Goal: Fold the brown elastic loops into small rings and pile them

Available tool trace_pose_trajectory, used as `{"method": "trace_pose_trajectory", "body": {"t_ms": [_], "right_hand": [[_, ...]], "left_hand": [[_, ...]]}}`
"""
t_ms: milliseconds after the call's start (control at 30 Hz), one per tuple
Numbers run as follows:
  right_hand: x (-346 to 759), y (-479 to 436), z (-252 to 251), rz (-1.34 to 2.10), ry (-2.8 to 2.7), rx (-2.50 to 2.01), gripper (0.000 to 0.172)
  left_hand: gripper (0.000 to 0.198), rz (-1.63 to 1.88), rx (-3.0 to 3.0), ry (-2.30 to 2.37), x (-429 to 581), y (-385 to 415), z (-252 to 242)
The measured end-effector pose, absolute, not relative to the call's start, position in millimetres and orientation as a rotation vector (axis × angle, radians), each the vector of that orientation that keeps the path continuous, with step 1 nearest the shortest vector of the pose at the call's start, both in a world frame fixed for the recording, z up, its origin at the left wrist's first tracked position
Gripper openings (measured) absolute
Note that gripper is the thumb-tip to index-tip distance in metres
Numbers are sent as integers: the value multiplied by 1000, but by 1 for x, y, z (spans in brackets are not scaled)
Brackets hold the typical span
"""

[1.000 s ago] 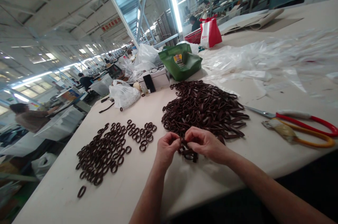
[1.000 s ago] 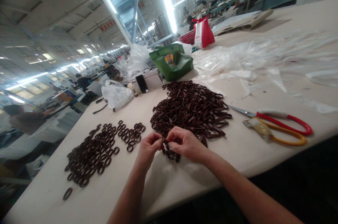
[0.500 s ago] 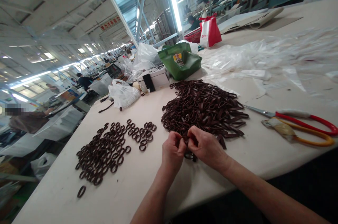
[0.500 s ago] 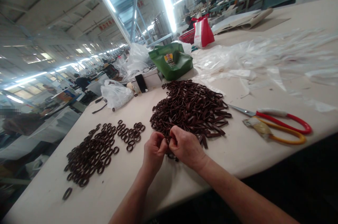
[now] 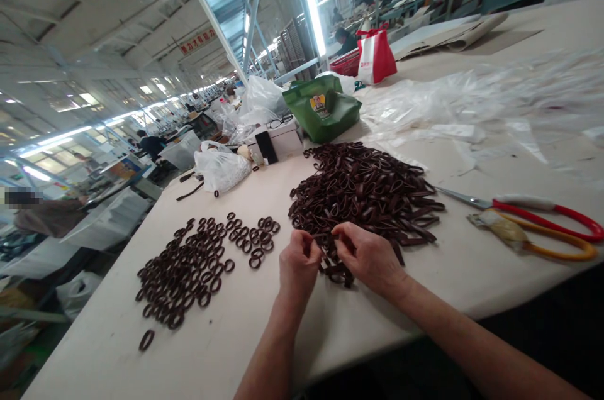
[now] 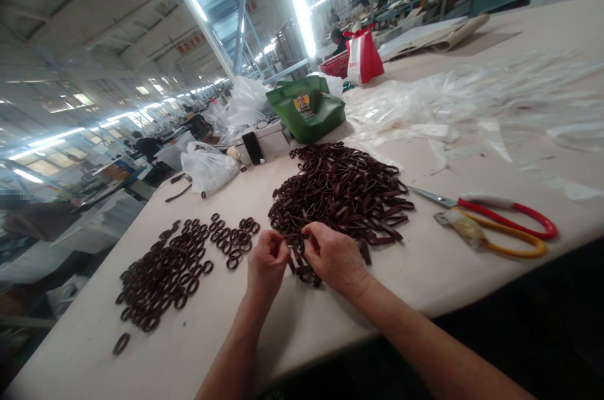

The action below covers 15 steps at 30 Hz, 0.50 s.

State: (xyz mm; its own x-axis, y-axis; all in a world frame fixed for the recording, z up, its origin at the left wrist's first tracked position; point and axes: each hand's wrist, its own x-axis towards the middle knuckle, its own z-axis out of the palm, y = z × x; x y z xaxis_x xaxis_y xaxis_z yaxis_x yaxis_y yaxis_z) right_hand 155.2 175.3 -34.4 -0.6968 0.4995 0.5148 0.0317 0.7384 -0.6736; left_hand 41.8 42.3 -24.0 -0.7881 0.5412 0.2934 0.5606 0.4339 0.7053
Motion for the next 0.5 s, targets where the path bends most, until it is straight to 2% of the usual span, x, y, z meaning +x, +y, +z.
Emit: {"method": "trace_pose_trajectory", "body": {"t_ms": [200,333,500], "right_hand": [[159,196,-30,872,-2154,-430,18],[161,205,-28,882,-2126,-427,17],[159,201,-32,897,-2140,-392,16]], "left_hand": [[16,-1118,-564,-2659,-8,5,-8],[14,-966,-828,-2790,-4,11,-11],[2,-757,-1160,-2860,18,35,-19]]}}
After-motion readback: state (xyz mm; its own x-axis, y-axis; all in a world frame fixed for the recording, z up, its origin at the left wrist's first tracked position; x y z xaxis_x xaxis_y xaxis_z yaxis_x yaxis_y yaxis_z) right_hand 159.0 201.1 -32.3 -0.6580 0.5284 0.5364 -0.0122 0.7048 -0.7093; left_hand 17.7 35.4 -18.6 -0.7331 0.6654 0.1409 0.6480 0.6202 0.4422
